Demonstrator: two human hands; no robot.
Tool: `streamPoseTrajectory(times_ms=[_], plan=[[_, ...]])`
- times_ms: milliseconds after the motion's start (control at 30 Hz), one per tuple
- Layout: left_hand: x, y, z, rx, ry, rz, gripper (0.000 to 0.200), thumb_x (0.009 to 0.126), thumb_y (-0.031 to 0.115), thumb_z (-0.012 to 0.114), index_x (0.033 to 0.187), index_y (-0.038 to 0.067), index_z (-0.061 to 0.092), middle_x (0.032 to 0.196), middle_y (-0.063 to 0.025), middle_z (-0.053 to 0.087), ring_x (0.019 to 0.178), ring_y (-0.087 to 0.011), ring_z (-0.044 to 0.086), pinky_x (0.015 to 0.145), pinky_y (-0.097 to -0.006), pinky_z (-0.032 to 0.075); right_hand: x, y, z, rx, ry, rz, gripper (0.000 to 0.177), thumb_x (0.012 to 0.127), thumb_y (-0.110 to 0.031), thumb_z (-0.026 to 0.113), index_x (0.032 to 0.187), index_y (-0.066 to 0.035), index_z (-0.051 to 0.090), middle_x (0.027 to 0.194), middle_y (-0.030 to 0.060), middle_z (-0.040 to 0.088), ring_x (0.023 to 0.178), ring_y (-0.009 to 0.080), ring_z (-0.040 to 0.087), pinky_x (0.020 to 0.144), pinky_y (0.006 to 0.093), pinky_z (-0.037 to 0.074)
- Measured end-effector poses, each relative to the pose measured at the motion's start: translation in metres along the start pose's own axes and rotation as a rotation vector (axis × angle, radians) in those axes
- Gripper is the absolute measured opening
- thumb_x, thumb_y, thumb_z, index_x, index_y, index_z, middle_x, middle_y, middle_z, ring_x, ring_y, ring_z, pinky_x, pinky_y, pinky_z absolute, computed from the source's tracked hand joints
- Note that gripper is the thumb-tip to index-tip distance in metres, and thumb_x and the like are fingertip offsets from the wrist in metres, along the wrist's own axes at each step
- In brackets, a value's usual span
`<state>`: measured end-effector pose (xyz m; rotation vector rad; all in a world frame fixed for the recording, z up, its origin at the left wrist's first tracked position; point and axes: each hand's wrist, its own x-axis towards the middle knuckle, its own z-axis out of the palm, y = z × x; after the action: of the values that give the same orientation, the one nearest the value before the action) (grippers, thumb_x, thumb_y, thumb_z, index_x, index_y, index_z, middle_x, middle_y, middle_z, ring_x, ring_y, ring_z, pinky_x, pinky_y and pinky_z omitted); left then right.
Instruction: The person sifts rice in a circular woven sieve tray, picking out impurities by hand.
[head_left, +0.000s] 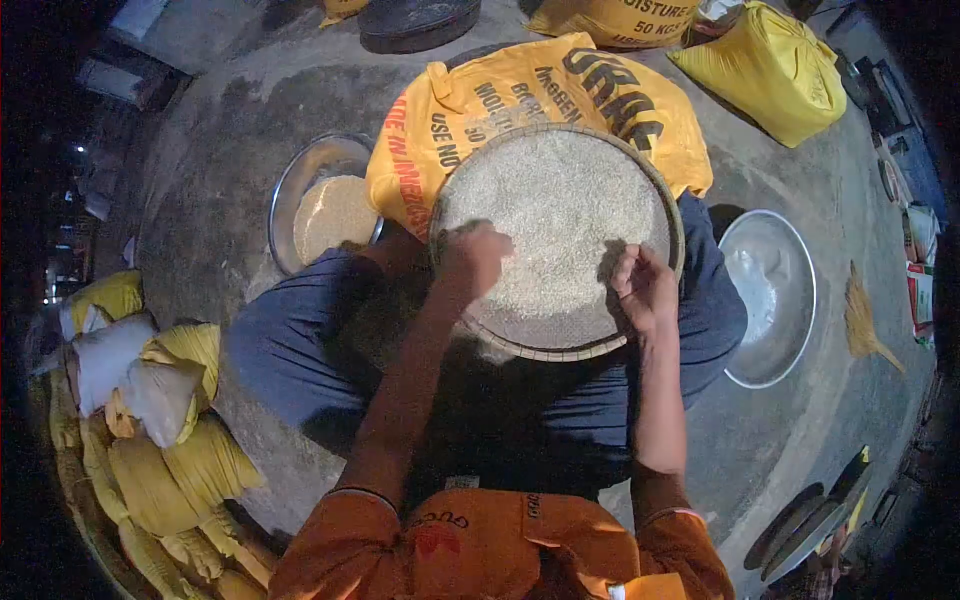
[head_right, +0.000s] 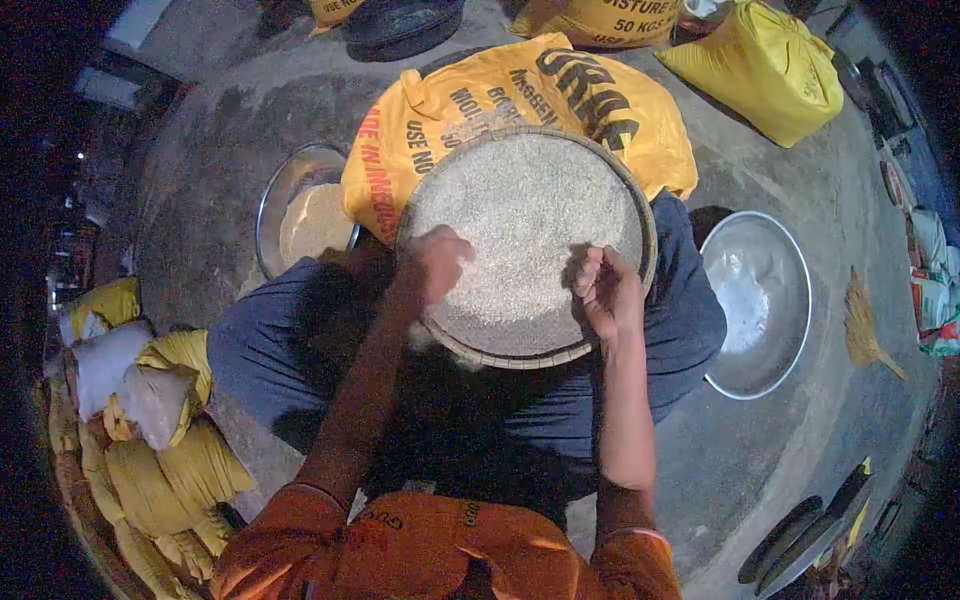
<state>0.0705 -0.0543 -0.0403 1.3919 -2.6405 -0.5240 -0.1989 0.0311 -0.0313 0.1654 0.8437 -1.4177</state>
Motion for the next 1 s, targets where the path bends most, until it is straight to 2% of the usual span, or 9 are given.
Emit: streamPoseTrajectory(times_ms=[67, 300, 333, 400, 500, 633, 733, 800, 1000], plan=[[0.004, -0.024, 0.003, -0.212, 0.344, 0.097, 0.014, 0.072, 0.003, 0.059, 0.078, 0.011, 0.069, 0.081, -0.0128, 0.057, 0.08, -0.034, 0.059, 0.075, -0.0427, 0.046, 0.004, 0.0, -0.009, -0.015, -0.038, -0.012, 0.022, 0.096, -0.019, 0.045, 0.089, -0.001, 0.057, 0.072, 0.0042, 0.056, 0.062, 0.0155, 0.055, 0.055, 0.0278, 0.048], [0.018, -0.069, 0.014, -0.111, 0.456, 0.167, 0.039, 0.076, 0.019, 0.069, 0.112, 0.009, 0.057, 0.099, -0.0152, 0.059, 0.092, -0.0344, 0.059, 0.079, -0.0435, 0.048, 0.008, 0.0, -0.013, -0.068, -0.142, -0.055, 0.025, 0.097, -0.02, 0.043, 0.089, -0.002, 0.057, 0.072, 0.0042, 0.055, 0.059, 0.0161, 0.054, 0.056, 0.0273, 0.048], [0.02, -0.068, 0.015, -0.112, 0.455, 0.163, 0.039, 0.076, 0.019, 0.069, 0.112, 0.009, 0.057, 0.099, -0.0152, 0.059, 0.092, -0.0344, 0.059, 0.079, -0.0435, 0.048, 0.008, 0.0, -0.011, -0.07, -0.141, -0.052, 0.025, 0.097, -0.02, 0.043, 0.089, -0.002, 0.057, 0.072, 0.0042, 0.055, 0.059, 0.0161, 0.054, 0.056, 0.0273, 0.048], [0.026, -0.056, 0.019, -0.119, 0.313, -0.202, 0.038, 0.076, 0.023, 0.073, 0.108, 0.008, 0.06, 0.105, -0.0161, 0.06, 0.097, -0.0343, 0.059, 0.082, -0.0434, 0.048, 0.008, 0.001, -0.009, -0.025, -0.053, -0.013, 0.026, 0.098, -0.021, 0.042, 0.088, -0.001, 0.057, 0.071, 0.0041, 0.055, 0.059, 0.0164, 0.053, 0.056, 0.0272, 0.048], [0.037, -0.036, 0.021, -0.157, 0.22, -0.299, 0.033, 0.077, 0.027, 0.074, 0.103, 0.009, 0.064, 0.107, -0.0159, 0.061, 0.097, -0.0338, 0.058, 0.082, -0.0424, 0.048, 0.011, 0.002, -0.014, -0.105, -0.101, -0.043, 0.026, 0.098, -0.021, 0.041, 0.089, -0.001, 0.056, 0.071, 0.0043, 0.054, 0.061, 0.0165, 0.053, 0.057, 0.0273, 0.047], [0.038, -0.022, 0.003, -0.178, 0.053, -0.139, 0.028, 0.077, 0.03, 0.072, 0.095, 0.011, 0.067, 0.102, -0.0149, 0.062, 0.092, -0.0341, 0.06, 0.08, -0.042, 0.049, 0.011, 0.001, -0.013, -0.091, -0.111, -0.034, 0.026, 0.098, -0.021, 0.041, 0.089, -0.001, 0.056, 0.071, 0.0045, 0.054, 0.061, 0.0168, 0.053, 0.056, 0.0275, 0.047], [0.041, -0.026, -0.002, -0.102, 0.346, -0.013, 0.022, 0.08, 0.027, 0.067, 0.092, 0.009, 0.068, 0.092, -0.0139, 0.064, 0.087, -0.0328, 0.061, 0.075, -0.0421, 0.049, 0.008, 0.001, -0.004, -0.04, -0.071, -0.017, 0.025, 0.097, -0.021, 0.042, 0.088, -0.002, 0.056, 0.069, 0.0044, 0.053, 0.059, 0.0172, 0.052, 0.054, 0.0279, 0.045], [0.038, -0.027, -0.013, -0.323, 0.291, -0.003, 0.012, 0.08, 0.018, 0.064, 0.084, 0.007, 0.067, 0.077, -0.0135, 0.062, 0.078, -0.0303, 0.062, 0.071, -0.0399, 0.049, 0.006, 0.002, 0.001, -0.032, 0.001, -0.006, 0.025, 0.097, -0.02, 0.042, 0.087, -0.002, 0.056, 0.068, 0.0038, 0.051, 0.058, 0.0174, 0.05, 0.054, 0.0278, 0.044], [0.0, 0.019, -0.008, -0.508, 0.036, 0.042, 0.005, 0.078, 0.009, 0.067, 0.08, 0.005, 0.066, 0.074, -0.0127, 0.064, 0.071, -0.0259, 0.062, 0.067, -0.0338, 0.048, 0.003, 0.011, 0.008, -0.038, -0.091, 0.039, 0.024, 0.096, -0.021, 0.044, 0.087, -0.003, 0.057, 0.069, 0.0038, 0.053, 0.057, 0.0167, 0.052, 0.053, 0.0269, 0.044]])
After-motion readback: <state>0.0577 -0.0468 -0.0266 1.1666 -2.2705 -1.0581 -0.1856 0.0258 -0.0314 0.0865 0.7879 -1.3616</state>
